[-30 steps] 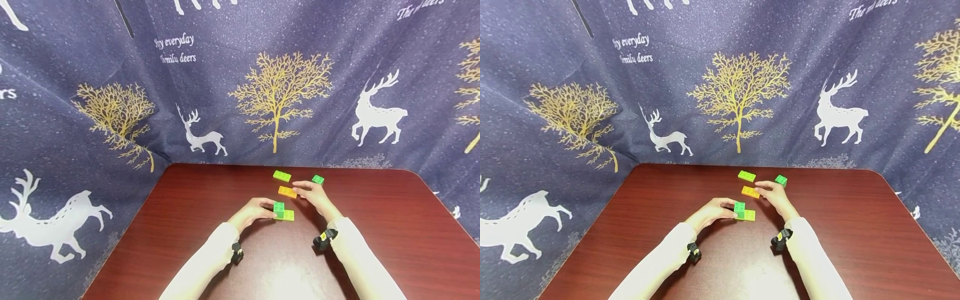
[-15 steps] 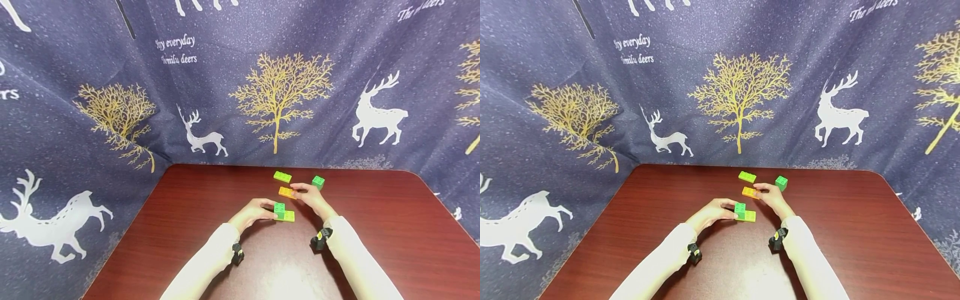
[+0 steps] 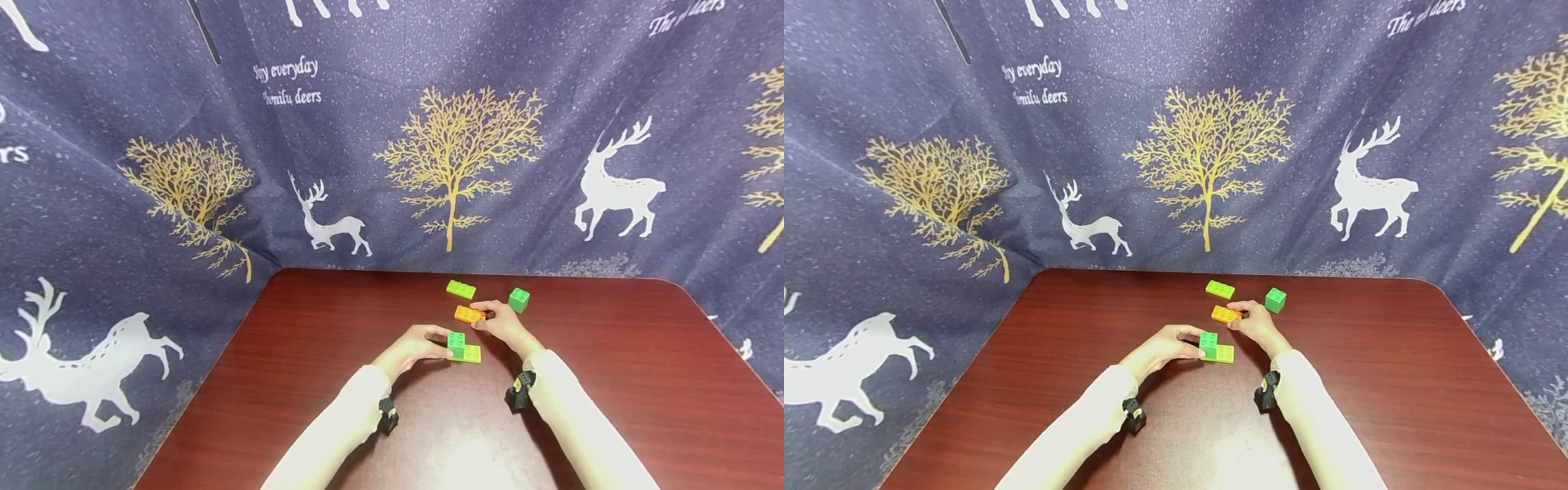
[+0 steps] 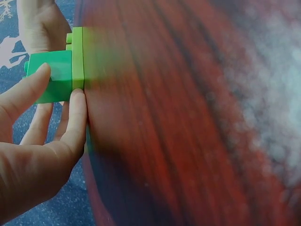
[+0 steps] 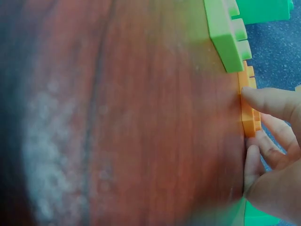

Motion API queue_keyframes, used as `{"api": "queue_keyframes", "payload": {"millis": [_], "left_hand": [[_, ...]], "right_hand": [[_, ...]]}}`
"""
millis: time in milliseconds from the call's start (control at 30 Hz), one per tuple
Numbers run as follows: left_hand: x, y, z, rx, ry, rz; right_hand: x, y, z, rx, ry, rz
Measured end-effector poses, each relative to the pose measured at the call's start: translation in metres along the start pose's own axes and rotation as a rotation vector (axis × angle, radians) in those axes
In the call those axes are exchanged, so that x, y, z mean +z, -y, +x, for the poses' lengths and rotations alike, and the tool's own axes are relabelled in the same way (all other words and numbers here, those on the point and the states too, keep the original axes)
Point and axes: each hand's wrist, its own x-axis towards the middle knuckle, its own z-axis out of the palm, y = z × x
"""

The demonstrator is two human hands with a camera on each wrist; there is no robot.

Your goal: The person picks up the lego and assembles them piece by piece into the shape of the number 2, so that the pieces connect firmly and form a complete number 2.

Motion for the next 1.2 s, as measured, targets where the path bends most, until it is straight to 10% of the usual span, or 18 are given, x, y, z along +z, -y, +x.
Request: {"api": "queue_keyframes", "payload": {"millis": [1200], "left_hand": [[0.000, -0.003, -0.003, -0.009, 0.033, -0.010]], "right_hand": [[-0.016, 0.007, -0.006, -0.004, 0.038, 0.018]]}}
